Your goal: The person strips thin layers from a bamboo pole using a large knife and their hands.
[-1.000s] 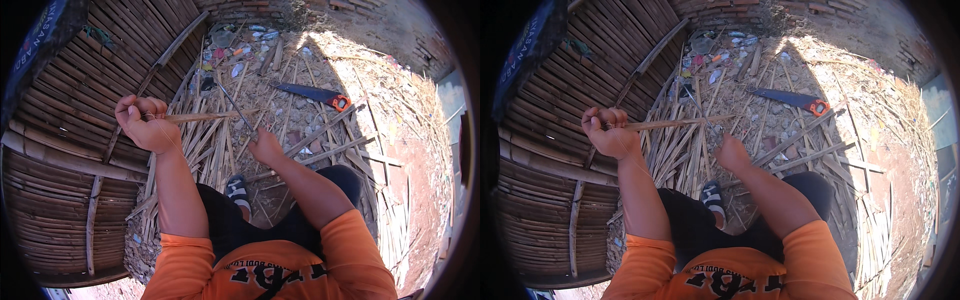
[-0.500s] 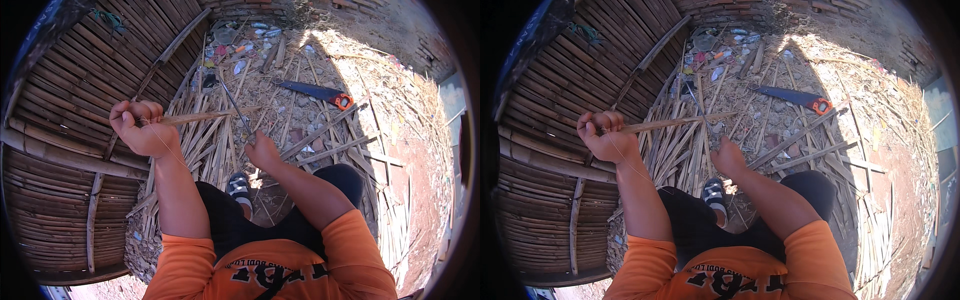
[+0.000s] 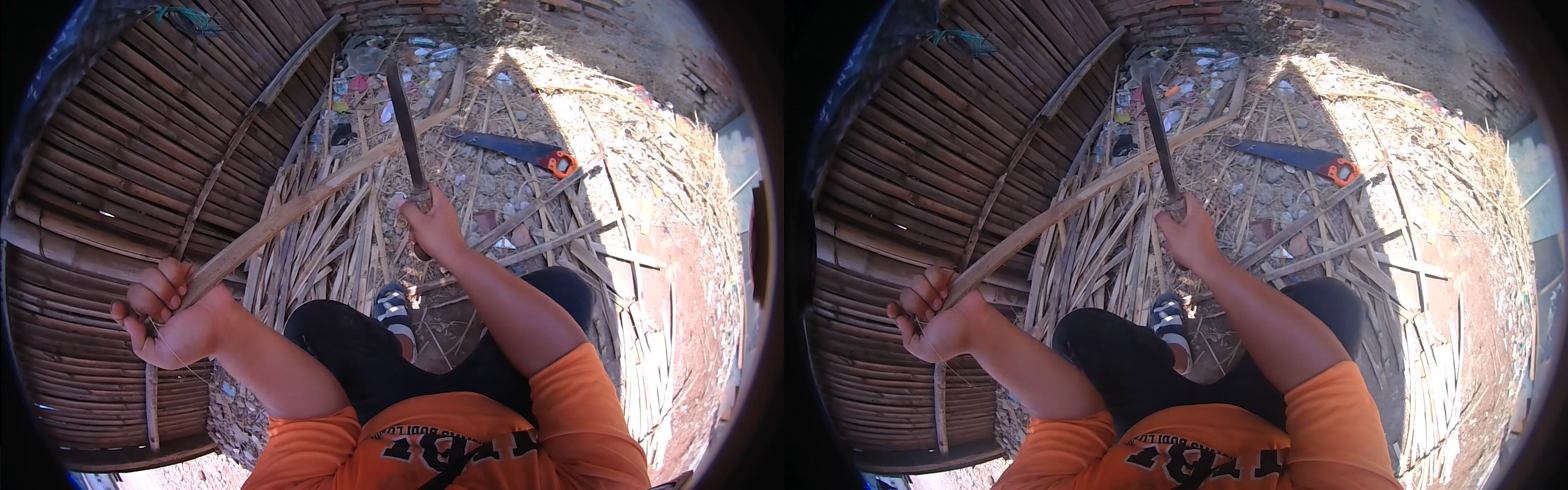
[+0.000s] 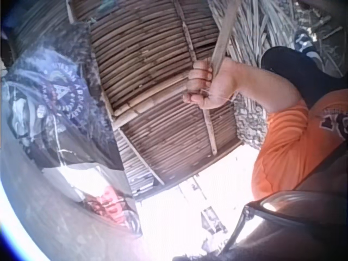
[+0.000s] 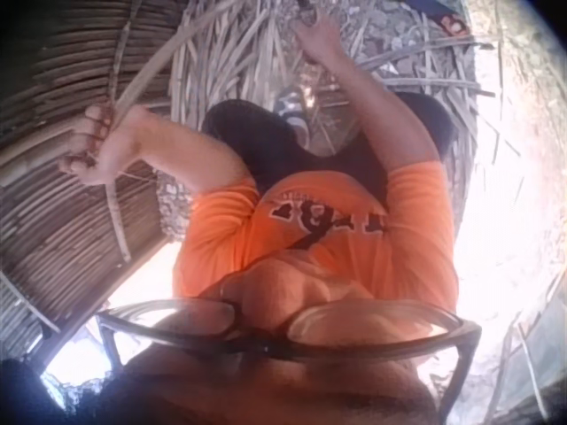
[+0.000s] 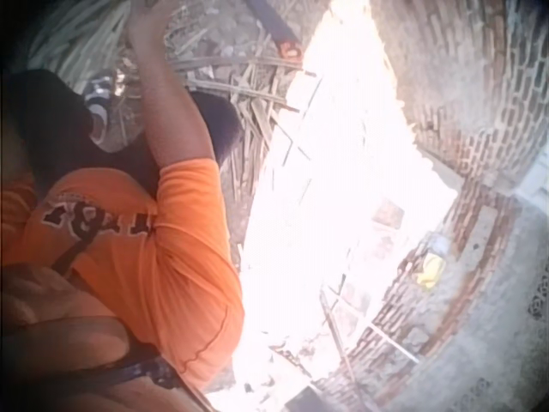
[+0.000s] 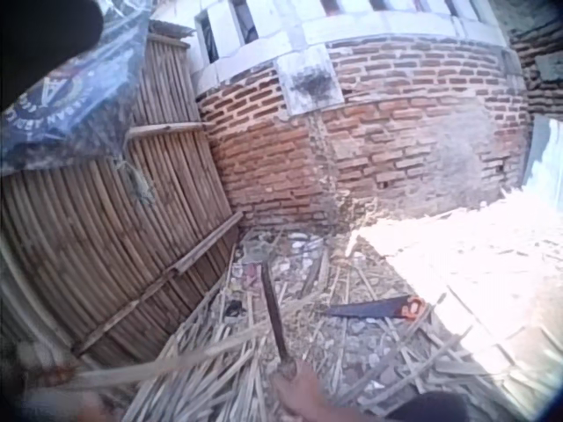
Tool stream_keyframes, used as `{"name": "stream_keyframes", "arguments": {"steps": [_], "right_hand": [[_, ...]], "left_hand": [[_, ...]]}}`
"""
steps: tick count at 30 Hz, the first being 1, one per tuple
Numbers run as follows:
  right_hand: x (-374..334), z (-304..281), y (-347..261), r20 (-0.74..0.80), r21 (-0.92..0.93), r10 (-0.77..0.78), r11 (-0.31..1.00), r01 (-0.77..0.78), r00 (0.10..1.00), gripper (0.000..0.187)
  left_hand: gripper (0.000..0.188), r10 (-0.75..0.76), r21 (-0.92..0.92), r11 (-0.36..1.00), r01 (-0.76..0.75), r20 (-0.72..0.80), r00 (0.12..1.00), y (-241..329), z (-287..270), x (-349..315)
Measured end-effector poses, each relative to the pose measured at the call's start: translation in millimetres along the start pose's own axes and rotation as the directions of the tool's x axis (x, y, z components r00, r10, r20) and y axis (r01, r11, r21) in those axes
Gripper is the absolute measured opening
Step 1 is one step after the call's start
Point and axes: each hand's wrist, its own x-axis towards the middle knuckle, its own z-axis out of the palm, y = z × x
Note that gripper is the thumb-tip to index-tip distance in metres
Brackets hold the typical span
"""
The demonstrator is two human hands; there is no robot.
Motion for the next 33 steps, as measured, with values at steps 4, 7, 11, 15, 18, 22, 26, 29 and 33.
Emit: {"name": "stream_keyframes", "arguments": {"steps": [4, 7, 11, 15, 18, 22, 26, 29, 33], "right_hand": [[0.9, -4.5, -35.5, -0.134, 0.361, -0.003, 0.931, 0.052, 0.991, 0.045], [6.9, -9.7, -49.5, -0.175, 0.596, 0.047, 0.800, 0.068, 0.983, 0.042], [13.5, -19.0, -54.0, -0.203, 0.671, 0.077, 0.737, 0.081, 0.976, 0.036], [12.7, -22.4, -58.3, -0.303, 0.642, 0.044, 0.748, 0.170, 0.952, 0.035], [18.2, -33.4, -60.6, -0.449, 0.555, 0.026, 0.792, 0.256, 0.893, 0.031], [19.7, -40.6, -68.1, -0.598, 0.441, -0.018, 0.828, 0.347, 0.802, 0.032], [20.4, -43.2, -65.0, -0.678, 0.340, -0.095, 0.839, 0.425, 0.729, 0.029], [13.2, -31.8, -75.9, -0.647, 0.329, -0.126, 0.843, 0.424, 0.752, 0.029], [5.5, -30.8, -84.0, -0.568, 0.265, -0.212, 0.868, 0.420, 0.796, 0.034]], "left_hand": [[0.014, -0.066, -0.177, 0.980, 0.093, 0.152, 0.986, 22.8, -7.6, -0.9], [0.016, -0.102, -0.235, 0.962, 0.138, 0.160, 0.982, 26.8, -10.2, -5.8], [0.017, -0.156, -0.259, 0.943, 0.210, 0.215, 0.964, 21.8, -15.6, -13.3], [0.025, -0.188, -0.060, 0.978, 0.199, 0.155, 0.970, 9.8, -24.9, -19.4], [0.041, -0.267, 0.321, 0.911, 0.258, -0.015, 0.963, -11.5, -56.8, -15.4], [0.071, -0.203, 0.985, 0.169, 0.030, 0.005, 0.979, -32.2, -108.3, -23.1], [0.091, -0.510, 0.784, 0.219, -0.581, 0.600, 0.617, -37.9, -68.5, -62.1], [0.083, -0.686, 0.610, 0.305, -0.731, 0.673, 0.275, -58.3, -36.5, -96.0], [0.058, -0.871, 0.763, 0.204, -0.613, 0.427, 0.243, -104.8, -52.2, -106.1]]}}
